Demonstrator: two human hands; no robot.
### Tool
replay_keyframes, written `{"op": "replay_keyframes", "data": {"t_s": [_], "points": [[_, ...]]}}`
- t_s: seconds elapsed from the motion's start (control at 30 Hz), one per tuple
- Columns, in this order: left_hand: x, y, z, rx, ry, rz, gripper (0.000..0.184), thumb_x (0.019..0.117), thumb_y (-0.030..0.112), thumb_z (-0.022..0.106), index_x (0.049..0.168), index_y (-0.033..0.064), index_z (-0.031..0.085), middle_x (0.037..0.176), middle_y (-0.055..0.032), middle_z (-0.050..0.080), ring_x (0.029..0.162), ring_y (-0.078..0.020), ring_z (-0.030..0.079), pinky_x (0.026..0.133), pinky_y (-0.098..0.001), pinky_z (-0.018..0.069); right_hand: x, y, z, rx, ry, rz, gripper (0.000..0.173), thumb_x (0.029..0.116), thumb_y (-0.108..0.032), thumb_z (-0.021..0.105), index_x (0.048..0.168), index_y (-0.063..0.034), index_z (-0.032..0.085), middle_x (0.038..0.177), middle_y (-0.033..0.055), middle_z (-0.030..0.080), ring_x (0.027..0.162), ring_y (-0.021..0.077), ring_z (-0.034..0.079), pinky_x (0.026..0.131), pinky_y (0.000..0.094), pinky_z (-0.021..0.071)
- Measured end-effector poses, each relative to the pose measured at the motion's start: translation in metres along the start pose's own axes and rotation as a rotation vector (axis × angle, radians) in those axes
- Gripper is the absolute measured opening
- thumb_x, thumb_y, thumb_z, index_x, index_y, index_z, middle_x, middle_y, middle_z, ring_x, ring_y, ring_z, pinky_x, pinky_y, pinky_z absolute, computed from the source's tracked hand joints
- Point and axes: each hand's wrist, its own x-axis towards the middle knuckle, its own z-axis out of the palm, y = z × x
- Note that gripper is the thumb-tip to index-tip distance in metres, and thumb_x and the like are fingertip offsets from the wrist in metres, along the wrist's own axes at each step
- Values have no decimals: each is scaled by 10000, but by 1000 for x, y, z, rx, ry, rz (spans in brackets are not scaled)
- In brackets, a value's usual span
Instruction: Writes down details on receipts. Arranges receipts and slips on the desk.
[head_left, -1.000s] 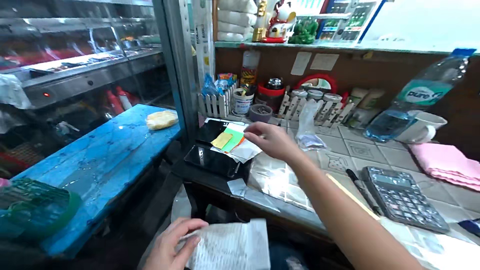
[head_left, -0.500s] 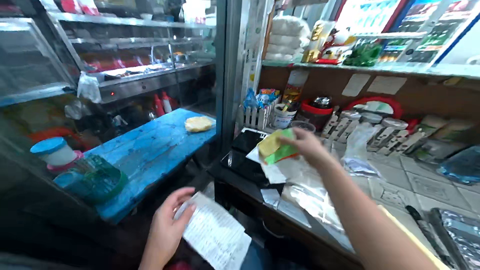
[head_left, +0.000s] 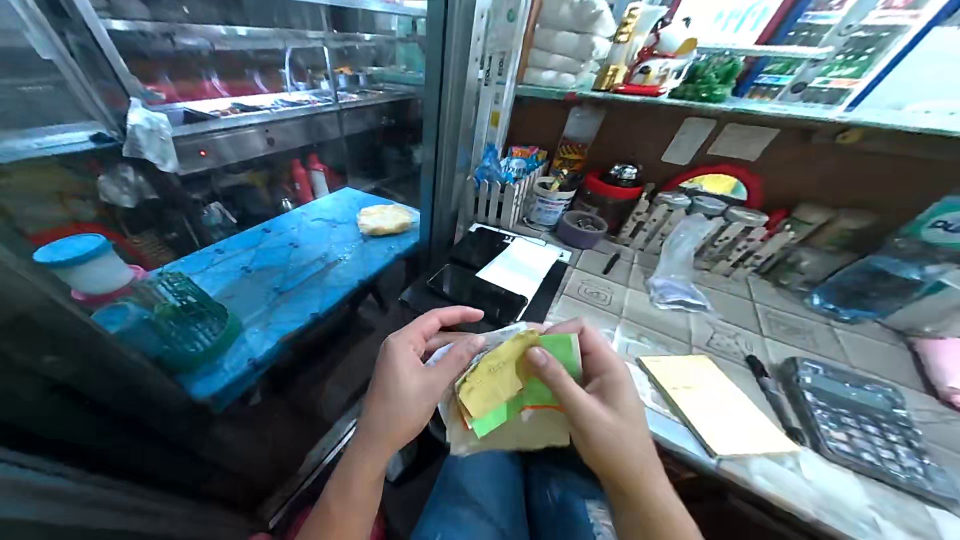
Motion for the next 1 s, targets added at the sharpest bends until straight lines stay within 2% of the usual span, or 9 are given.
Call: {"op": "replay_keyframes", "data": {"t_s": [0.07,0.17,0.33,0.47,0.63,0.73,0.87,0.93,1.0], "points": [[-8,-6,2,-195,-37,-18,350,1084,307,487,1359,161,647,1133,-46,721,913,-144,703,756,-305,606,-7,1,6,-7,76,25,192,1014,-339,624,1121,-180,621,872,12,689,688,134,679,561,273,588],[-24,-23,11,-408,-55,-36,452,1108,397,381,1385,127,614,1309,-66,667,1165,-186,656,1004,-398,552,-13,1,10,-14,153,33,196,1019,-332,621,1155,-192,613,878,7,688,695,132,683,567,273,593],[-37,-31,31,-316,-77,-6,488,1094,445,406,1477,157,500,1344,-20,635,1212,-135,628,1053,-371,531,-17,4,18,-4,231,45,230,1042,-323,582,1248,-223,565,1014,-14,674,823,109,688,656,259,599],[-34,-30,34,-185,-123,-7,572,1052,509,479,1518,179,437,1340,-3,633,1216,-117,626,1047,-355,544,-17,7,20,-49,248,24,235,1051,-316,544,1259,-208,559,1313,-24,582,1012,105,660,748,264,600],[-29,-30,34,0,-91,-47,403,1082,329,503,1450,166,505,1205,6,693,1089,-96,684,934,-313,597,-16,9,18,-106,238,30,224,1050,-336,525,1234,-211,552,1404,-10,518,1135,126,621,817,300,589],[-26,-33,35,61,-73,-63,368,1091,332,477,1406,156,548,1149,11,710,1055,-84,691,906,-301,598,-15,13,18,-69,239,75,278,1044,-339,526,1296,-226,551,1396,-18,533,1104,132,641,773,305,602],[-22,-46,37,35,-59,-24,375,1099,297,460,1380,70,559,1145,-18,720,1053,-92,698,941,-308,594,-12,23,8,62,171,164,344,1015,-361,590,1335,-257,518,1357,-22,601,1117,161,660,858,346,606],[-18,-54,39,-22,-57,4,394,1092,255,479,1364,-22,547,1164,-57,719,1071,-101,697,969,-309,587,-10,30,-3,201,116,236,482,982,-331,662,1412,-218,474,1195,58,683,981,196,720,815,355,637],[-12,-56,44,-83,-57,-6,369,1073,181,514,1333,-78,546,1149,-79,724,1051,-110,707,948,-307,598,-8,35,-15,295,86,252,549,972,-191,679,1461,-135,437,1105,147,719,905,247,749,780,385,655]]}}
